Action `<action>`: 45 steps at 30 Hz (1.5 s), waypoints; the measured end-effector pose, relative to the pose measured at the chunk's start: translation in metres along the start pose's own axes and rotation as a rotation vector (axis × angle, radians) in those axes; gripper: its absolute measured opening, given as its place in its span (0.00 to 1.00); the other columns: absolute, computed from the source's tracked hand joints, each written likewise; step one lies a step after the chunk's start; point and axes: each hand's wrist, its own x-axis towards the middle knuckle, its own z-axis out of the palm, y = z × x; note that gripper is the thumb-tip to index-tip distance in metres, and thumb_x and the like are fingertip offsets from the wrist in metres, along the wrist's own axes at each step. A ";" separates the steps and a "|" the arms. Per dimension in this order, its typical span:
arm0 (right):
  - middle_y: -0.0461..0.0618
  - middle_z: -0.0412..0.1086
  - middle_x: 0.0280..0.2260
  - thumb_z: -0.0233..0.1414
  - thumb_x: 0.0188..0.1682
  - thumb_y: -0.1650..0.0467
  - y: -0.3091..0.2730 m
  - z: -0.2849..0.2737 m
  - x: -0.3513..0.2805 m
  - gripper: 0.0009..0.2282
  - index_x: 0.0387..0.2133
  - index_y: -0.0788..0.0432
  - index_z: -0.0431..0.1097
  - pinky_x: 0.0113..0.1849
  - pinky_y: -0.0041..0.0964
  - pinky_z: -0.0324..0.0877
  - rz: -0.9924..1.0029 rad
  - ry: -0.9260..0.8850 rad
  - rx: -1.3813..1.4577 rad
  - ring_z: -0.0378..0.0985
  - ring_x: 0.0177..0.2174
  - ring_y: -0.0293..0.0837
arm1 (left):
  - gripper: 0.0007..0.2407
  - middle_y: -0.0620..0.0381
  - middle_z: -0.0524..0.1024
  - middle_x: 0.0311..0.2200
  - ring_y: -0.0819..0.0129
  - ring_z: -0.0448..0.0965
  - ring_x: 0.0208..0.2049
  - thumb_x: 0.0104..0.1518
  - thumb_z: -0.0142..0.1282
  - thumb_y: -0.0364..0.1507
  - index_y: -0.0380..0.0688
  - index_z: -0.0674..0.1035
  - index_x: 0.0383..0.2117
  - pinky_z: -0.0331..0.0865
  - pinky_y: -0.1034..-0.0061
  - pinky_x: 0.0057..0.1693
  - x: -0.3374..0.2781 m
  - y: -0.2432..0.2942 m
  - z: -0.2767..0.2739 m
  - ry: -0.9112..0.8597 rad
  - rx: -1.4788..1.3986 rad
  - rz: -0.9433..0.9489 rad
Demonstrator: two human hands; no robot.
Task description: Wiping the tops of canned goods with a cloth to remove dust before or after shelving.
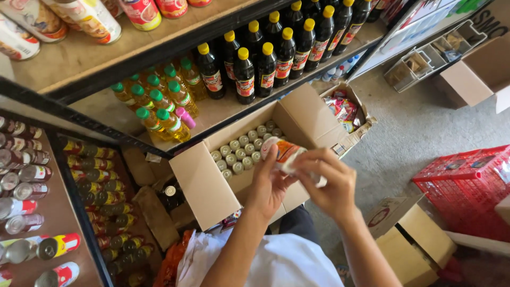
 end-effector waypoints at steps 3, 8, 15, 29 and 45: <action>0.48 0.78 0.31 0.63 0.44 0.73 0.018 0.012 -0.014 0.02 0.28 0.55 0.79 0.30 0.34 0.73 0.109 -0.008 0.038 0.77 0.24 0.45 | 0.18 0.44 0.79 0.42 0.54 0.84 0.38 0.58 0.63 0.31 0.39 0.72 0.51 0.84 0.60 0.42 0.023 0.000 -0.024 0.077 0.082 0.064; 0.52 0.76 0.35 0.53 0.45 0.74 0.092 0.038 -0.062 0.11 0.41 0.61 0.73 0.37 0.38 0.70 0.527 -0.011 0.187 0.76 0.32 0.43 | 0.30 0.34 0.72 0.55 0.52 0.77 0.52 0.50 0.66 0.24 0.47 0.59 0.57 0.77 0.57 0.55 0.034 0.019 -0.008 -0.010 0.376 0.310; 0.43 0.63 0.18 0.54 0.53 0.62 0.173 0.115 -0.103 0.11 0.30 0.57 0.67 0.24 0.30 0.67 1.182 0.361 0.792 0.67 0.17 0.34 | 0.27 0.51 0.74 0.45 0.54 0.75 0.51 0.38 0.77 0.27 0.42 0.76 0.48 0.69 0.62 0.58 0.106 0.022 -0.057 -0.074 1.315 0.901; 0.55 0.71 0.29 0.54 0.48 0.70 0.321 0.249 -0.230 0.14 0.45 0.65 0.67 0.30 0.48 0.80 1.836 0.596 0.855 0.80 0.26 0.47 | 0.33 0.56 0.70 0.52 0.50 0.73 0.56 0.45 0.68 0.17 0.63 0.71 0.59 0.63 0.42 0.62 0.196 -0.039 -0.274 0.088 1.884 0.212; 0.69 0.74 0.46 0.48 0.44 0.70 0.443 0.367 -0.317 0.23 0.53 0.74 0.69 0.40 0.61 0.72 2.181 0.719 0.483 0.79 0.41 0.57 | 0.36 0.25 0.52 0.63 0.24 0.57 0.64 0.51 0.49 0.10 0.41 0.52 0.70 0.61 0.40 0.65 0.267 -0.082 -0.406 0.152 1.288 0.108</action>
